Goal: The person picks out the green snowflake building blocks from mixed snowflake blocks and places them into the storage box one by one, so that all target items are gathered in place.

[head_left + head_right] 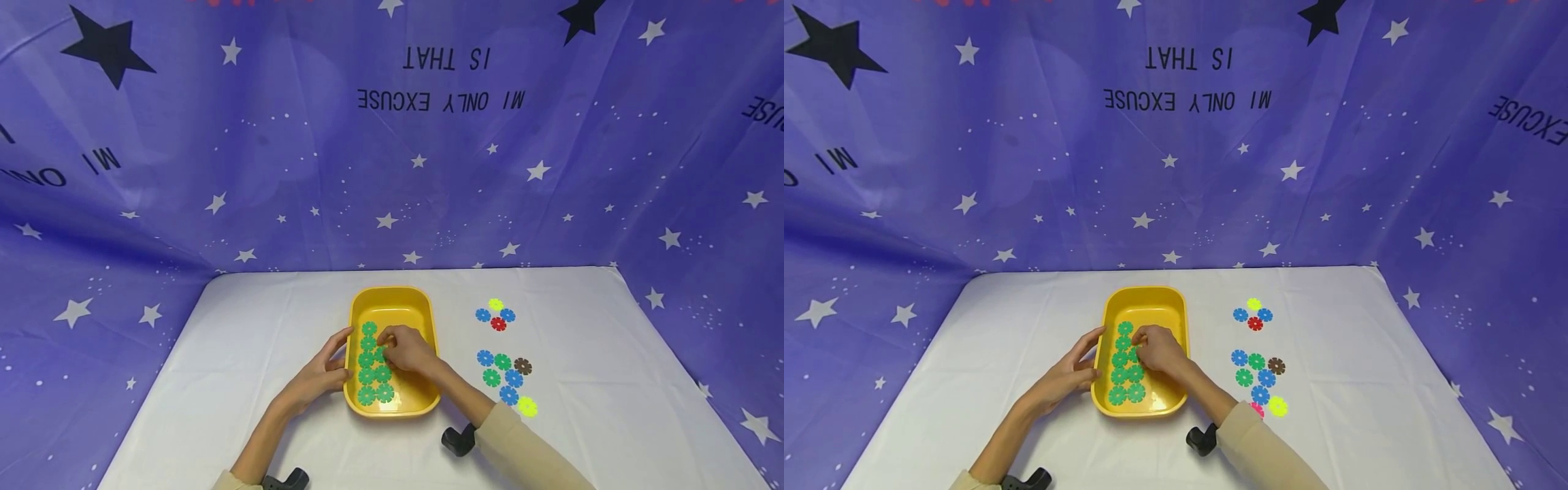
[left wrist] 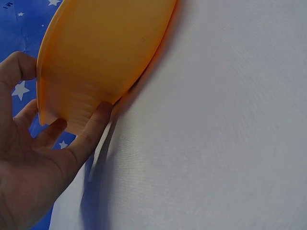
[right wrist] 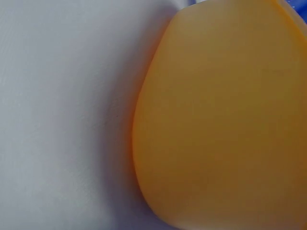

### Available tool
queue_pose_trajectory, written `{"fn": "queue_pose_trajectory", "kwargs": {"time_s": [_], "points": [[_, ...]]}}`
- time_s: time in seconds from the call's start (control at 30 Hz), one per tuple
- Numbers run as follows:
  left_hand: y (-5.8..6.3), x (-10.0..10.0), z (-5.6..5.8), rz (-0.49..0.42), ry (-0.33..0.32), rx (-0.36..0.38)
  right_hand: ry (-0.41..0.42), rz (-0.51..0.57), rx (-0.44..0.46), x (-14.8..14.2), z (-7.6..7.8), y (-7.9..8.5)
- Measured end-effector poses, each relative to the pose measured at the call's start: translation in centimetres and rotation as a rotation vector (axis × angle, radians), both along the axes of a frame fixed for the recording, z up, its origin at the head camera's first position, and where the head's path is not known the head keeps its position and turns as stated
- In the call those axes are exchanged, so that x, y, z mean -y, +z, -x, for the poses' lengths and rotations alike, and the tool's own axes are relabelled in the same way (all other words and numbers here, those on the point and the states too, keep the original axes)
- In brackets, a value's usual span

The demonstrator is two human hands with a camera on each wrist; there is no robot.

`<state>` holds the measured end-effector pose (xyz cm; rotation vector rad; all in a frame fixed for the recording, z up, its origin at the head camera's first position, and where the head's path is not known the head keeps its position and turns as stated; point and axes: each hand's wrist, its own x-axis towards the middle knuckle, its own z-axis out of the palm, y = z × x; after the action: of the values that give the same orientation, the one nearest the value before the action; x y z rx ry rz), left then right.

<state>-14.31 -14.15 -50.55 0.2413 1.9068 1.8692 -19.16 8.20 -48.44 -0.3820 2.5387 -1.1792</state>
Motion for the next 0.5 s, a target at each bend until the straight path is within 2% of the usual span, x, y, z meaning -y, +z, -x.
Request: {"fn": "queue_pose_trajectory", "kwargs": {"time_s": [0.13,0.3,0.5], "points": [[0.0,0.0,0.0,0.007,0.008,0.008,0.003,0.024,-0.056,-0.3,-0.3,1.0],[0.0,0.0,0.0,0.013,0.019,0.015,-0.004,0.112,-0.095,-1.6,-0.7,2.8],[0.0,0.0,0.0,-0.008,0.003,-0.002,-0.085,0.194,-0.117,-4.6,-1.2,4.5]]}}
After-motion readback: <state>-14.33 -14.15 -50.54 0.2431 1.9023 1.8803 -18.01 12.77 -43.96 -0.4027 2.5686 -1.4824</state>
